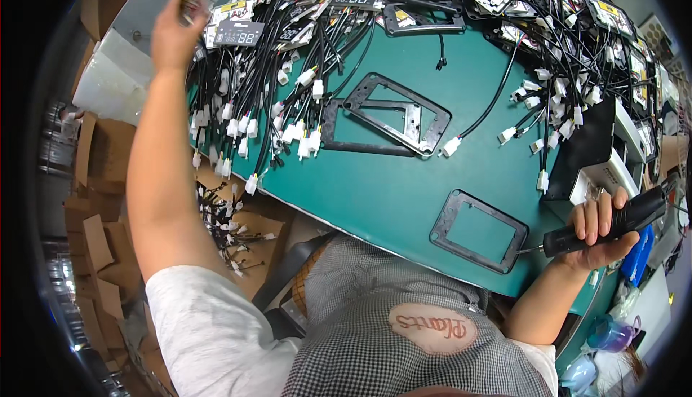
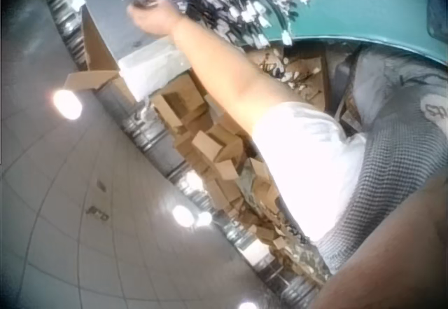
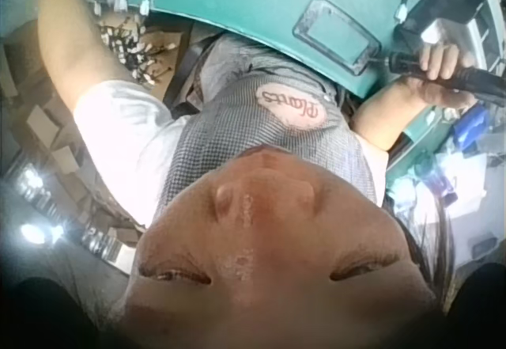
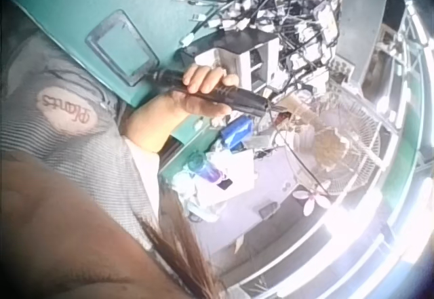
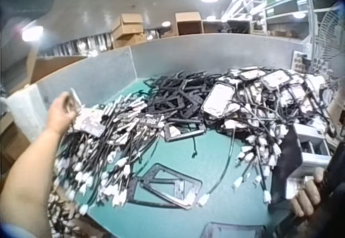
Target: The person uses a handheld electric screwdriver to fasten screws into small electronic modules containing circuit boards and wires. They repeatedly pick up a module, secure it with the tool, and place it back on the green workbench among other similar units.
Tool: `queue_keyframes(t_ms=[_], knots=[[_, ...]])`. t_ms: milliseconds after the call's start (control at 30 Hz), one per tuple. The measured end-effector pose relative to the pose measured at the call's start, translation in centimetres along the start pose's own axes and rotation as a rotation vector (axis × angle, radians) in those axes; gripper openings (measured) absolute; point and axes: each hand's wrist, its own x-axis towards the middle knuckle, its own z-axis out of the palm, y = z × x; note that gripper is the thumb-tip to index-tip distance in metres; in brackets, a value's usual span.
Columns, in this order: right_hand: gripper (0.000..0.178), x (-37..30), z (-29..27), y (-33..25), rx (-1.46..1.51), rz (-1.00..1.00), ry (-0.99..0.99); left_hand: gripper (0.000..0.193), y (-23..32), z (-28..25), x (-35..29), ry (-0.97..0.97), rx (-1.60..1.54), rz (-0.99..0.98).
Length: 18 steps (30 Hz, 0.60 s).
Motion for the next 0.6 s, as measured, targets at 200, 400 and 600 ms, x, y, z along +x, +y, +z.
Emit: queue_keyframes(t_ms=[200, 400, 600], knots=[[0.054, -0.3, -0.6, -0.4, 0.030, 0.026, -0.051, 0.066, -2.2, -13.0, 2.4, 0.056, -0.355, -0.098], [0.055, -0.3, -1.3, -0.8, 0.102, 0.056, -0.105, 0.057, 2.3, -17.5, -0.8, -0.308, -0.980, -0.017], [0.061, -0.1, -2.8, -1.3, 0.154, 0.032, -0.131, 0.079, 21.8, -12.2, -11.0, -0.666, -0.972, 0.232]])
